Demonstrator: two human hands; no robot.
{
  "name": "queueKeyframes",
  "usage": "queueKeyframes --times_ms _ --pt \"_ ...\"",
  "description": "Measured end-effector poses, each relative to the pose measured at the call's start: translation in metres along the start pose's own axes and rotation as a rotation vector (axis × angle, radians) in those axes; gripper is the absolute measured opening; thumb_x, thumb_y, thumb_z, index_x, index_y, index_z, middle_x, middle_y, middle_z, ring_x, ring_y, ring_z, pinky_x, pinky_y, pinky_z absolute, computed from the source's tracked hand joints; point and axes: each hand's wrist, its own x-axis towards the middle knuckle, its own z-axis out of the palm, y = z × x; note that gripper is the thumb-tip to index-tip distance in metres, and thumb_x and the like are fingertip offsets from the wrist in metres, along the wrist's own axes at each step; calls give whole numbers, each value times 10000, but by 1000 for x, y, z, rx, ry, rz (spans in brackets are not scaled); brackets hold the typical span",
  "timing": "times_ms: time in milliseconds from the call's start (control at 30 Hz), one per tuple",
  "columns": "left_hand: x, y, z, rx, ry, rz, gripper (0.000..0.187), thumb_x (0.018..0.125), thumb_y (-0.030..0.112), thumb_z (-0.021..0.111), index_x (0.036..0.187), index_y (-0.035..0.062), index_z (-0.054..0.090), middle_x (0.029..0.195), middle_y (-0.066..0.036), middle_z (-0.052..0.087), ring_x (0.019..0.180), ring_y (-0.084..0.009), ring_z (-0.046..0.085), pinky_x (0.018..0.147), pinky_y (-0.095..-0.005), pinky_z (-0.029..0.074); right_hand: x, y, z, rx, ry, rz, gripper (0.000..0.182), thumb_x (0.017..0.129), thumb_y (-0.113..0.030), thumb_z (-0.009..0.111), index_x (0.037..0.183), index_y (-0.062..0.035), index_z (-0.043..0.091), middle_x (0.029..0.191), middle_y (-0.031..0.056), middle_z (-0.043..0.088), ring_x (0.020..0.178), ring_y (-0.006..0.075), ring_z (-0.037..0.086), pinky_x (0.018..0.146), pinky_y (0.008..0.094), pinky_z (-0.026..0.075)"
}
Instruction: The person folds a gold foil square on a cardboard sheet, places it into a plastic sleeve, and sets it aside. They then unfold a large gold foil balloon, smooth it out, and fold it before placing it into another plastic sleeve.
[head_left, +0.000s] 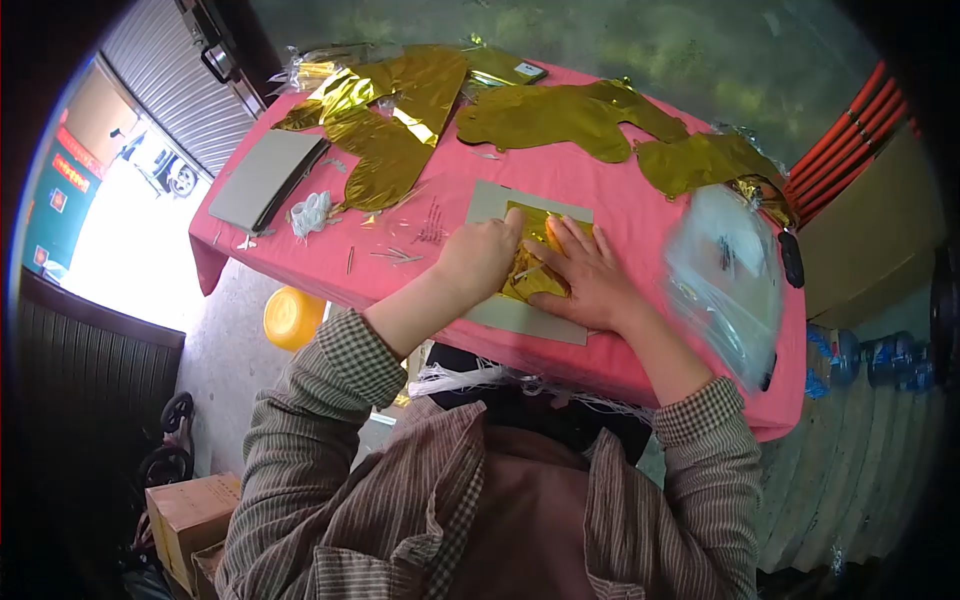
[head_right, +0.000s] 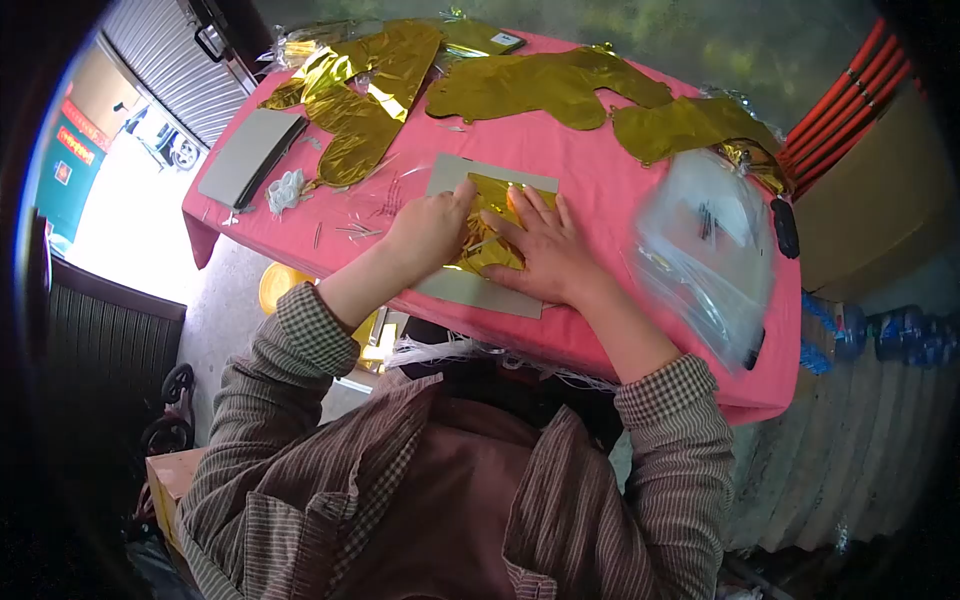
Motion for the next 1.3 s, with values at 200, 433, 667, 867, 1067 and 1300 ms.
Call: queueKeyframes --times_ms 200,433,667,867,1067,1300 --pt "-12 -16 8 -206 240 178 217 836 203 541 1001 62 532 776 -135 617 682 -314 638 578 -420 511 0 0 1 15 19 5 722 801 -581 525 1420 -287 296 1504 164 145 1405 303 85 1116 499 36" --pt "-13 -15 5 -156 174 177 360 840 203 537 1176 74 544 854 -132 598 719 -315 619 624 -410 508 -3 11 3 121 22 -10 878 819 -621 484 1461 -131 140 1514 167 89 1412 287 39 1119 486 21" --pt "-14 -15 4 -172 157 187 366 853 195 525 1197 71 531 866 -138 592 722 -327 613 625 -420 505 -22 32 -8 93 -56 49 1035 739 -626 594 1458 -68 99 1513 195 35 1412 287 17 1133 433 18" --pt "-14 -17 5 -159 180 226 339 866 243 514 1153 65 537 823 -135 599 697 -307 625 603 -405 513 -23 35 -15 116 -119 61 1089 682 -644 634 1459 -85 115 1509 209 26 1411 294 13 1137 408 19" --pt "-27 -16 -10 -264 255 89 434 819 208 578 1214 51 493 922 -151 583 799 -341 600 685 -414 504 -21 32 -17 91 -128 66 1107 660 -656 642 1459 -94 121 1506 210 47 1410 296 19 1138 410 21" --pt "-35 -23 -1 -161 385 41 337 781 193 610 1070 25 561 918 -147 576 900 -337 554 789 -403 466 -21 32 -17 87 -129 60 1103 659 -638 659 1460 -101 123 1505 209 59 1409 298 28 1138 416 29"
